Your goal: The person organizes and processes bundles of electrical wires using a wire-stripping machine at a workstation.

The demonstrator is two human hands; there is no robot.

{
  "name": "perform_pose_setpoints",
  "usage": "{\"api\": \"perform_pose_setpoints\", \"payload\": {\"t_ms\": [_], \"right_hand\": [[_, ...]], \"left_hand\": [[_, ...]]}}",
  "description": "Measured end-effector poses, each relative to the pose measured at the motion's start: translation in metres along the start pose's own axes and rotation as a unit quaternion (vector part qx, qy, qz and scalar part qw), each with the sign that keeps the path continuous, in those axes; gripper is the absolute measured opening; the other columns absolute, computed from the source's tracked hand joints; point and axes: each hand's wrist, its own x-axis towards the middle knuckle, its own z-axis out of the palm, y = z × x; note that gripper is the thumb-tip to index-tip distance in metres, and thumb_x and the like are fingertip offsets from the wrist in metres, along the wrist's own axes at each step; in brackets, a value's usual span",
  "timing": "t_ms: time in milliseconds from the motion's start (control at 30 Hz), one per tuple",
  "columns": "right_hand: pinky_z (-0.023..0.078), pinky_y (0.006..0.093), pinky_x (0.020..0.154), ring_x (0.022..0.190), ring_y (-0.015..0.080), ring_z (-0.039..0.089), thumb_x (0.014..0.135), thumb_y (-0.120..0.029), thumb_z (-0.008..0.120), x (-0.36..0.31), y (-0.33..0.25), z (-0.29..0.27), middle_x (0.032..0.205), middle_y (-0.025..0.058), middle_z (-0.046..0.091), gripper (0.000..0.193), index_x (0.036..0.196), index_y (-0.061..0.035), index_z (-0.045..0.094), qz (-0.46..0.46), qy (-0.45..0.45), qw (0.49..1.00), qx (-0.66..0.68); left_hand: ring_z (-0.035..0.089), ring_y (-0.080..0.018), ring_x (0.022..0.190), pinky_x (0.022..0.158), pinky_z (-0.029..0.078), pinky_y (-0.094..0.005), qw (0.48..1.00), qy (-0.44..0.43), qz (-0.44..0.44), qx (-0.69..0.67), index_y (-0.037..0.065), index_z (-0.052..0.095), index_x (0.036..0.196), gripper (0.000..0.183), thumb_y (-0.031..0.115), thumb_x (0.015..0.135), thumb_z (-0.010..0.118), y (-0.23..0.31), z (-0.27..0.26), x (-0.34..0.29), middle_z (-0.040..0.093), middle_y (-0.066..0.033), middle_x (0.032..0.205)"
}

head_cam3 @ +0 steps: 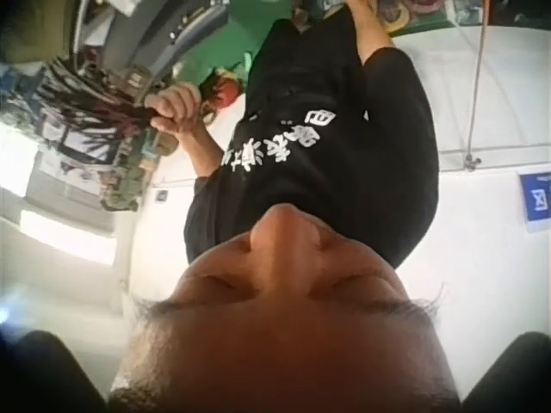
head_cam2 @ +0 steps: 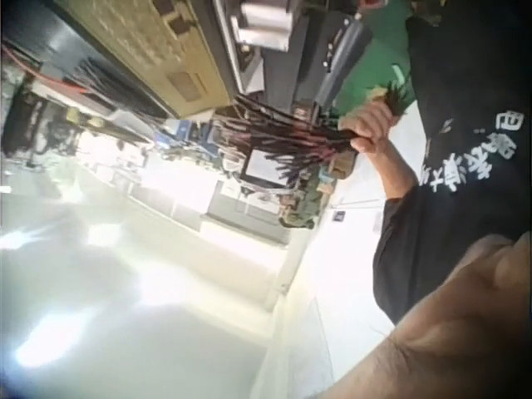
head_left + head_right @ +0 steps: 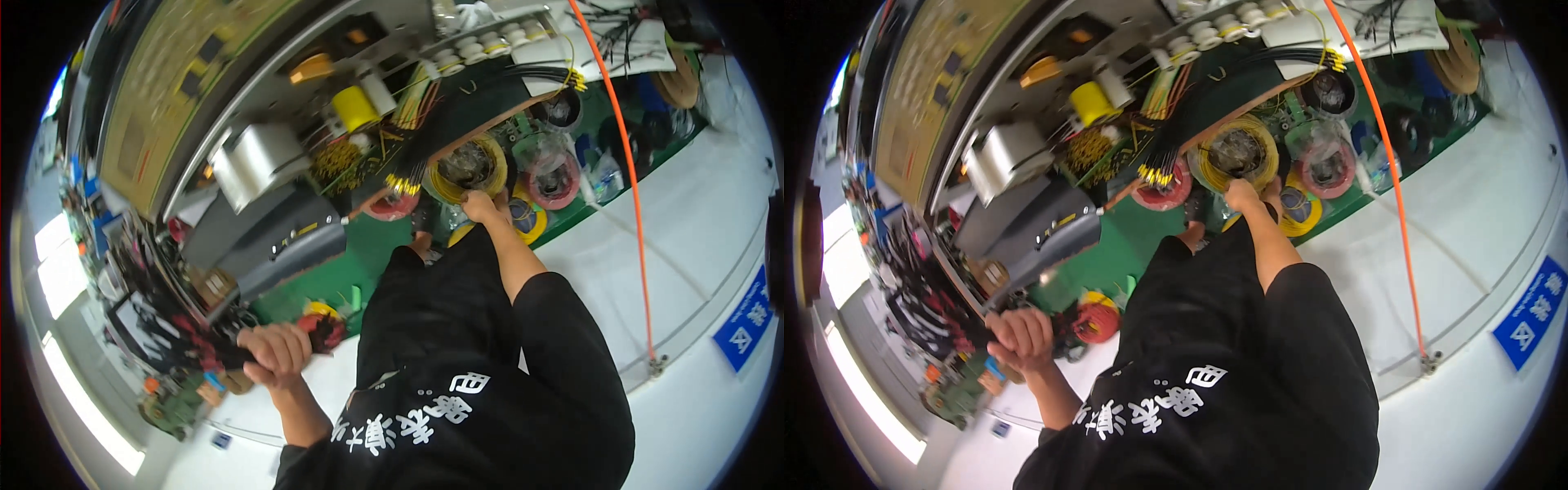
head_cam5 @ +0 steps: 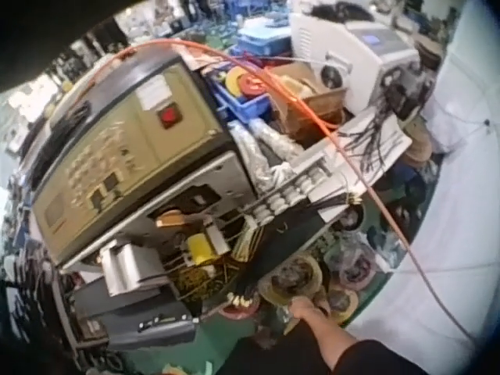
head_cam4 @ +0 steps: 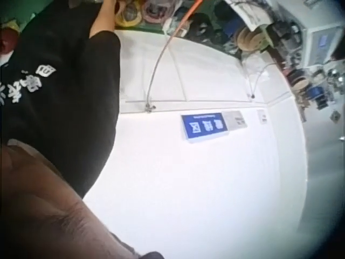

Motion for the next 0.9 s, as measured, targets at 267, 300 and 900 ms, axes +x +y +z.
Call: {"api": "perform_pose_setpoints", "payload": {"t_ms": [267, 300, 900], "right_hand": [[0.048, 0.0491, 0.099, 0.124, 0.0395, 0.054, 0.094, -0.015, 0.050, 0.136, 0.001, 0.059, 0.136, 0.0259, 0.054, 0.046, 0.140, -0.0072, 0.049, -0.061, 0.094, 0.987, 0.112], [0.048, 0.0487, 0.099, 0.124, 0.0392, 0.054, 0.094, -0.015, 0.050, 0.159, 0.000, 0.067, 0.135, 0.0253, 0.054, 0.046, 0.139, -0.0059, 0.048, -0.048, 0.105, 0.987, 0.110], [0.056, 0.0481, 0.076, 0.089, 0.0378, 0.069, 0.097, -0.022, 0.046, 0.287, 0.103, 0.120, 0.095, 0.0192, 0.071, 0.029, 0.100, -0.0048, 0.068, 0.029, 0.389, 0.914, 0.109]], "left_hand": [[0.056, -0.0187, 0.046, 0.048, 0.047, -0.0322, 0.959, -0.271, -0.051, -0.071, 0.002, 0.052, 0.085, 0.034, 0.031, 0.101, 0.057, -0.032, -0.006, 0.039, 0.058, -0.0054, 0.060], [0.057, -0.0197, 0.048, 0.049, 0.048, -0.0341, 0.944, -0.315, -0.061, -0.074, 0.001, 0.052, 0.085, 0.033, 0.029, 0.102, 0.057, -0.034, -0.008, 0.046, 0.060, -0.0072, 0.065], [0.063, -0.0171, 0.060, 0.056, 0.052, -0.0309, 0.922, -0.359, -0.069, -0.126, 0.006, 0.061, 0.088, 0.026, 0.030, 0.096, 0.066, -0.097, -0.044, 0.060, 0.064, -0.0061, 0.077]]}}
